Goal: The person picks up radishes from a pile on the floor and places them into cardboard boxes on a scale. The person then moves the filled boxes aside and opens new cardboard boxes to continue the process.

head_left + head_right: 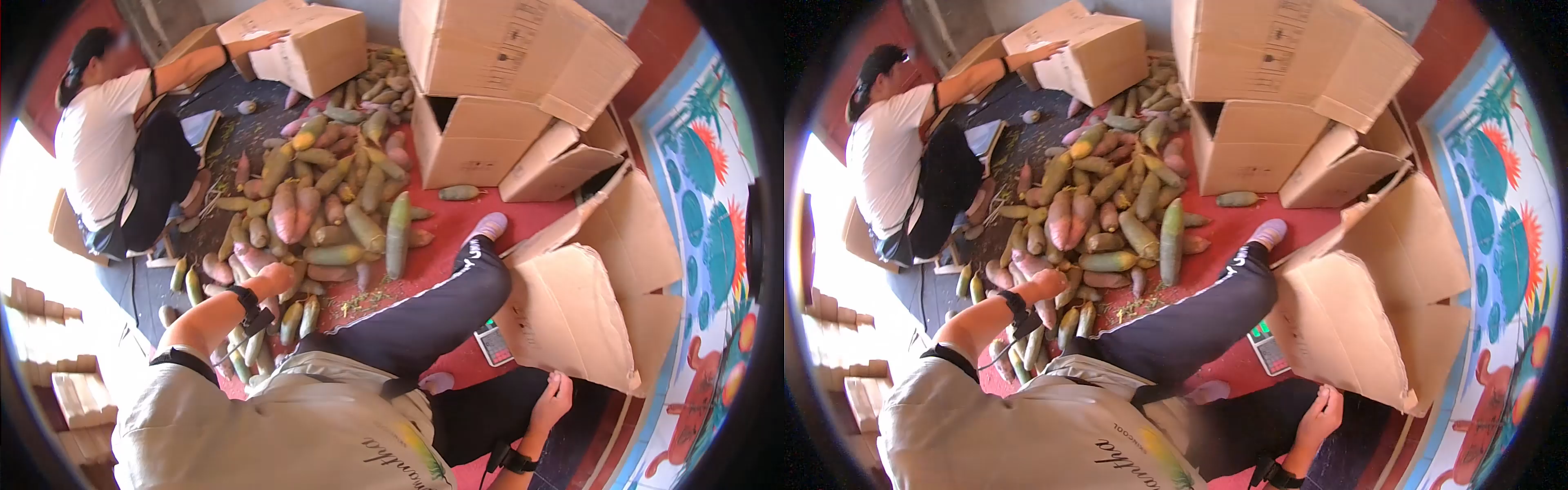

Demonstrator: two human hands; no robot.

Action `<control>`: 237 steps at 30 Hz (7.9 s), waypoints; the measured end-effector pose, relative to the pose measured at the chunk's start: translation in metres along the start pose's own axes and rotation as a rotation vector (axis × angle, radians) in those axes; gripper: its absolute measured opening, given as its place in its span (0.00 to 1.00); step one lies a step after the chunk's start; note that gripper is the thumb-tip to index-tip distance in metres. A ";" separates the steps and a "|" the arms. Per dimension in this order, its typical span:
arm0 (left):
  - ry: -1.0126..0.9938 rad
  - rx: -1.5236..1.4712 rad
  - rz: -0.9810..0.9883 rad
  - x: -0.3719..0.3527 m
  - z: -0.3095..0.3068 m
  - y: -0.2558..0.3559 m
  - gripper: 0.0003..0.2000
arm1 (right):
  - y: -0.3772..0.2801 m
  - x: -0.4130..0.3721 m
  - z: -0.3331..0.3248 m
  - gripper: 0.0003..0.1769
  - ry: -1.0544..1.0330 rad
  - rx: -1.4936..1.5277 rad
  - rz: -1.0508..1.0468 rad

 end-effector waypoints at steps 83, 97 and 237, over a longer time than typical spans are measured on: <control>-0.405 0.329 0.190 -0.116 0.194 -0.006 0.10 | -0.012 -0.009 -0.010 0.06 -0.184 -0.491 -0.176; -0.290 0.158 0.091 -0.019 0.064 0.002 0.09 | -0.006 -0.011 -0.011 0.06 -0.151 -0.454 -0.175; 0.388 -0.195 -0.460 0.175 0.007 -0.125 0.16 | -0.008 -0.019 -0.024 0.03 0.019 -0.331 -0.054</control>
Point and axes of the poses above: each hand's wrist, its own x-axis towards the middle knuckle, its own z-axis out of the palm, y = z × x, the point moved 6 cm from there along x, towards the middle knuckle, and after that the axes turned 8 degrees about -z, right-handed, at the moved point
